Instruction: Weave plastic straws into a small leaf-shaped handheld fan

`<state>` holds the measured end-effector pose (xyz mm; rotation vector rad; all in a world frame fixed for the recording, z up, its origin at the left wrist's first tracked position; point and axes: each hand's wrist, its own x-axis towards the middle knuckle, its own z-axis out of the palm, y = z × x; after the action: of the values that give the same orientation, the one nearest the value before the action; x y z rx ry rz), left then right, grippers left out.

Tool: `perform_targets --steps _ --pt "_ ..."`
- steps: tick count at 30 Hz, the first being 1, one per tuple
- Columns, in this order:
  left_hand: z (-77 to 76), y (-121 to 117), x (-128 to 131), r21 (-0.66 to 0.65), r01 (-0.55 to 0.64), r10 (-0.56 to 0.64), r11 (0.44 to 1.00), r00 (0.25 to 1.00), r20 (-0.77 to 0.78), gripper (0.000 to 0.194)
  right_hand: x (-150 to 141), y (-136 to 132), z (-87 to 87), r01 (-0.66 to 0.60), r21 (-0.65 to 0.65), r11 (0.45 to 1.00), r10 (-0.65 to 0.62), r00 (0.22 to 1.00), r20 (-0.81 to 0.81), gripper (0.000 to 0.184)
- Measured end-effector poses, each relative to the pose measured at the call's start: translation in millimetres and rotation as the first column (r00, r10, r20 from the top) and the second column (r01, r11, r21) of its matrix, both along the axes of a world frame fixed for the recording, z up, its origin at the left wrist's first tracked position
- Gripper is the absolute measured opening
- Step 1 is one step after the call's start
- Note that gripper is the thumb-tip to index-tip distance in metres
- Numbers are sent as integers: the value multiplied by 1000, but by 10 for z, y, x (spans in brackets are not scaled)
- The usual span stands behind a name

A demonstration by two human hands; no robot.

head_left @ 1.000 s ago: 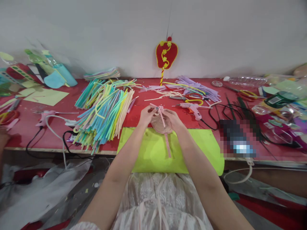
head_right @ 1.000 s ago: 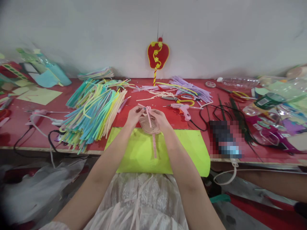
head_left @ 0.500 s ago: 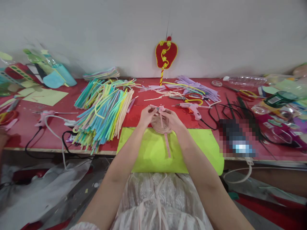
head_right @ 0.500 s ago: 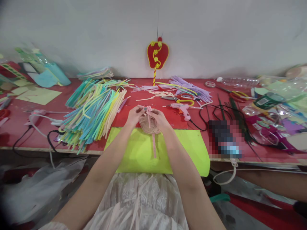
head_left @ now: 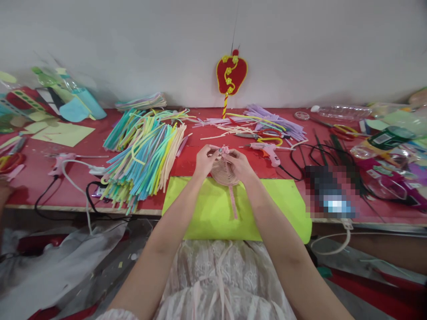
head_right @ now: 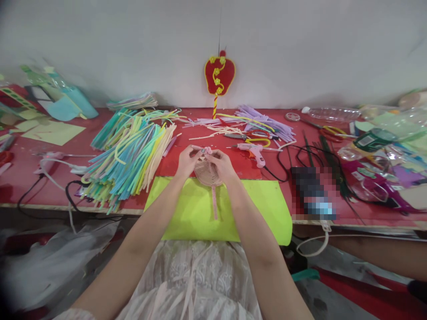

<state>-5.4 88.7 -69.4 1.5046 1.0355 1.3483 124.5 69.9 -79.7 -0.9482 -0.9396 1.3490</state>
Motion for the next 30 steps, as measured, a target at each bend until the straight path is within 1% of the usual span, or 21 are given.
perform_targets --steps 3,7,10,13,15,17,21,26,30 --pt "-1 1 10 4 16 -16 1000 1000 -10 24 7 -5 -3 -16 0 1000 16 1000 -2 26" --pt "11 1 6 -45 36 -37 998 999 -35 29 11 -19 2 -83 11 997 83 996 -22 24" --pt "20 4 -8 -51 44 -47 998 997 -66 29 9 -32 11 -93 18 996 93 996 -1 25" --pt "22 6 -9 -33 34 -36 999 997 -68 26 5 -43 19 -74 -1 997 74 996 39 28" --pt "16 7 2 -32 23 -25 999 999 -48 25 3 -45 18 -63 -21 998 65 995 72 30" --pt "1 8 16 -38 25 -26 999 1000 -15 24 3 -42 12 -52 -15 999 53 994 100 31" --pt "-50 19 33 -77 39 -33 996 996 79 22 2 -36 18 -25 68 997 12 985 173 27" --pt "-89 25 35 -154 33 -10 988 989 150 23 -6 -42 82 44 164 985 -96 941 323 23" --pt "-90 24 43 -198 28 12 980 980 199 25 -10 -34 99 49 208 977 -124 924 363 22"
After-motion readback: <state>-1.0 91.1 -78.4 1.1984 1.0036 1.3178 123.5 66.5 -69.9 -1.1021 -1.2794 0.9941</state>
